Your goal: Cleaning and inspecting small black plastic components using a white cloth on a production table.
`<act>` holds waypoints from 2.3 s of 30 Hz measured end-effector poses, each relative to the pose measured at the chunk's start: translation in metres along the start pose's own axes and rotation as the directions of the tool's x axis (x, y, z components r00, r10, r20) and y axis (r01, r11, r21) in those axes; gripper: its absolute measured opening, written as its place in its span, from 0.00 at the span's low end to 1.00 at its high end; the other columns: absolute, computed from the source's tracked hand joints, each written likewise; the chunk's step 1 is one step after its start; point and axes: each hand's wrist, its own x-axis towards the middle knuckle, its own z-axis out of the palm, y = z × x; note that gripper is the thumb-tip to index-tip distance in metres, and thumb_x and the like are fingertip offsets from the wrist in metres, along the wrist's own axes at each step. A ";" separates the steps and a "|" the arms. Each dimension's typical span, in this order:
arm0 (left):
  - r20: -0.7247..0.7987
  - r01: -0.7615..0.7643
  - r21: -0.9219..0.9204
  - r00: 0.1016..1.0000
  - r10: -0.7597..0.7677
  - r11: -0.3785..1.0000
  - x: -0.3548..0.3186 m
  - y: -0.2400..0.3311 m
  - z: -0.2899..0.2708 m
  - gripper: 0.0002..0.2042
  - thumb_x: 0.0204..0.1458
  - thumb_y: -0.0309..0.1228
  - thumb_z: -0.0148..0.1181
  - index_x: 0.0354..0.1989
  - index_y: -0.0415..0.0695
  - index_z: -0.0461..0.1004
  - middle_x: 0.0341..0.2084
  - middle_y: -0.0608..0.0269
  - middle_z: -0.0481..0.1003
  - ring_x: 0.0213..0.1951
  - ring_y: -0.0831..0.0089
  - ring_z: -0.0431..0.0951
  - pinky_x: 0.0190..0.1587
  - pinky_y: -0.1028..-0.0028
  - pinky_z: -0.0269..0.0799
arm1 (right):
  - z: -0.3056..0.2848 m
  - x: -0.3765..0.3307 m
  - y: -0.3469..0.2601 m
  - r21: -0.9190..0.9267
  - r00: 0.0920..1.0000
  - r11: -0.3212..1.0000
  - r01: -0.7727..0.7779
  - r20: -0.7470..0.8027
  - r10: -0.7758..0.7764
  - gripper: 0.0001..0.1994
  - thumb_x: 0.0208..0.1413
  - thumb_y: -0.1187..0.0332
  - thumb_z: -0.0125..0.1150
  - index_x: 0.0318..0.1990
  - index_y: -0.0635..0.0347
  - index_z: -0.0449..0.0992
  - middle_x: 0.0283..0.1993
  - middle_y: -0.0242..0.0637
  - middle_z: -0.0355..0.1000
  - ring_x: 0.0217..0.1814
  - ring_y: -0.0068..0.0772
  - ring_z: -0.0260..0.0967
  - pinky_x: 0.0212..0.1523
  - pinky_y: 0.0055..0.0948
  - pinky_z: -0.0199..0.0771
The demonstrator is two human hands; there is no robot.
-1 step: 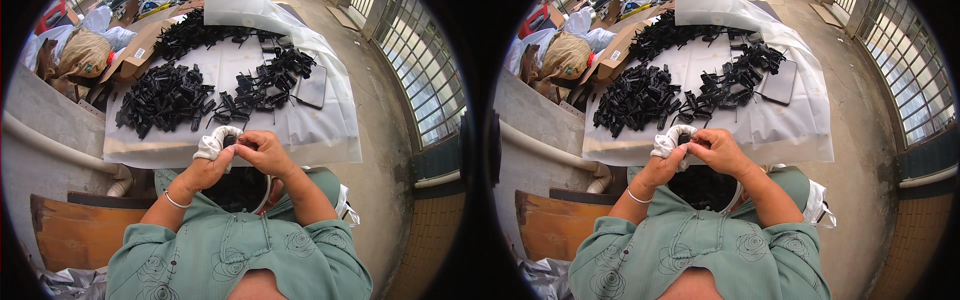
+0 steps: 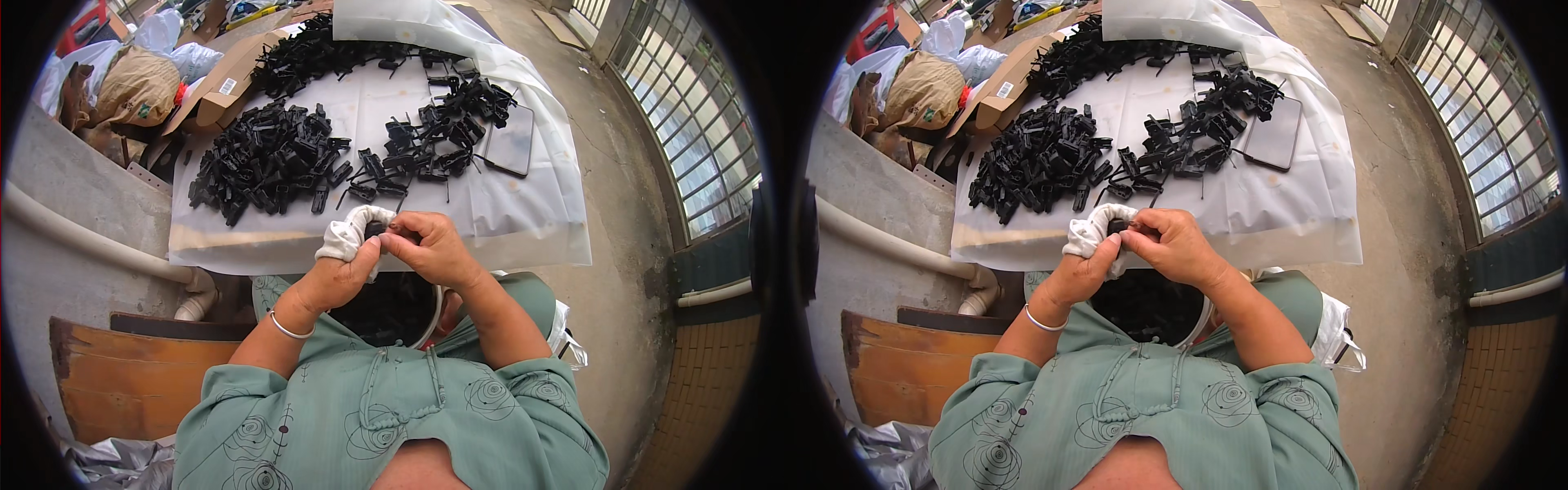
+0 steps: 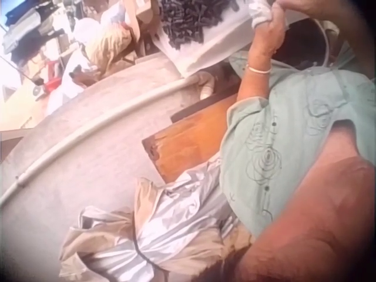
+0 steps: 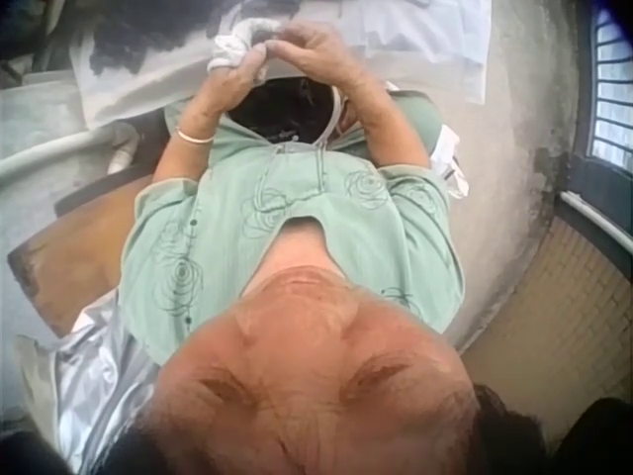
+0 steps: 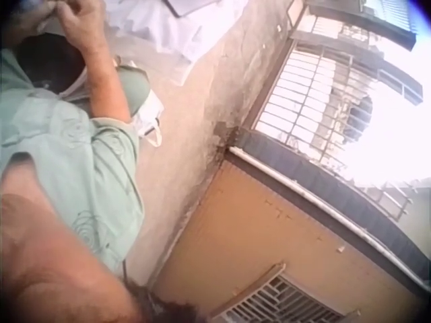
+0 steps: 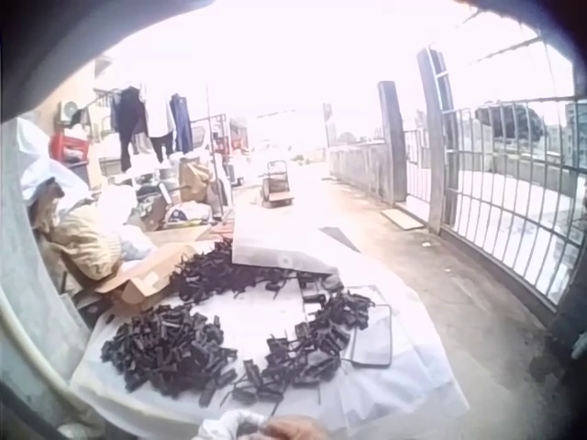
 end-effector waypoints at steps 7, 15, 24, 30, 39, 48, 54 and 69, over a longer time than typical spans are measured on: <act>-0.122 -0.101 0.132 0.986 0.117 0.986 0.005 -0.010 0.001 0.10 0.50 0.22 0.43 0.41 0.37 0.65 0.27 0.64 0.67 0.29 0.78 0.66 0.33 0.77 0.65 | 0.004 0.004 0.004 -0.151 0.992 0.982 0.117 0.067 -0.108 0.12 0.58 0.67 0.50 0.26 0.65 0.68 0.18 0.35 0.62 0.21 0.22 0.54 0.24 0.26 0.60; -0.083 -0.194 0.450 0.963 0.257 0.872 0.006 -0.016 -0.004 0.11 0.49 0.23 0.42 0.41 0.34 0.64 0.29 0.57 0.68 0.31 0.71 0.69 0.36 0.73 0.67 | 0.026 0.006 0.019 -0.151 0.998 0.986 0.065 -0.011 -0.067 0.12 0.58 0.68 0.48 0.25 0.66 0.67 0.18 0.35 0.62 0.21 0.23 0.55 0.25 0.27 0.61; -0.110 -0.175 0.286 0.971 0.213 0.942 0.008 -0.017 -0.005 0.10 0.49 0.21 0.41 0.40 0.36 0.64 0.28 0.60 0.67 0.33 0.80 0.66 0.37 0.78 0.66 | 0.023 0.008 0.015 0.160 0.998 0.987 -0.011 0.063 0.001 0.14 0.60 0.67 0.46 0.24 0.65 0.67 0.19 0.30 0.61 0.23 0.18 0.55 0.25 0.24 0.61; -0.092 -0.209 0.372 0.961 0.260 0.904 0.008 -0.007 -0.011 0.11 0.49 0.20 0.42 0.40 0.35 0.65 0.30 0.58 0.67 0.32 0.74 0.67 0.37 0.76 0.66 | 0.026 0.011 0.010 -0.046 1.000 0.999 -0.021 0.013 0.021 0.14 0.60 0.67 0.46 0.23 0.63 0.66 0.20 0.29 0.61 0.25 0.18 0.55 0.27 0.23 0.61; 0.074 -0.165 0.965 0.917 0.391 0.205 0.059 0.000 -0.054 0.12 0.42 0.22 0.52 0.37 0.41 0.74 0.35 0.55 0.73 0.36 0.57 0.74 0.39 0.65 0.70 | -0.001 0.020 0.021 -0.150 0.989 0.988 0.029 -0.138 -0.050 0.16 0.61 0.64 0.46 0.22 0.64 0.66 0.19 0.32 0.60 0.23 0.22 0.56 0.26 0.24 0.60; 0.073 -0.162 0.906 0.970 0.232 0.392 0.071 -0.034 -0.045 0.11 0.45 0.25 0.55 0.39 0.39 0.71 0.35 0.51 0.73 0.39 0.55 0.73 0.43 0.67 0.70 | 0.003 0.017 0.023 -0.312 0.988 0.946 0.085 -0.096 -0.121 0.12 0.57 0.67 0.50 0.25 0.65 0.68 0.19 0.39 0.63 0.20 0.32 0.58 0.25 0.28 0.62; -0.178 -0.059 0.113 0.981 0.078 0.992 0.046 -0.027 -0.025 0.12 0.49 0.27 0.57 0.42 0.39 0.67 0.29 0.60 0.72 0.28 0.75 0.71 0.29 0.75 0.70 | 0.015 0.014 0.008 -0.422 0.927 0.855 0.300 -0.080 -0.365 0.08 0.49 0.70 0.61 0.28 0.65 0.69 0.20 0.39 0.64 0.19 0.33 0.61 0.21 0.29 0.61; -0.027 -0.012 -0.182 1.000 0.007 0.983 0.020 -0.013 -0.014 0.14 0.52 0.22 0.52 0.48 0.38 0.63 0.31 0.66 0.69 0.29 0.84 0.68 0.30 0.84 0.66 | 0.007 0.013 0.003 0.031 0.980 0.998 -0.045 -0.190 0.051 0.13 0.48 0.66 0.65 0.22 0.64 0.69 0.18 0.23 0.58 0.20 0.14 0.50 0.19 0.19 0.54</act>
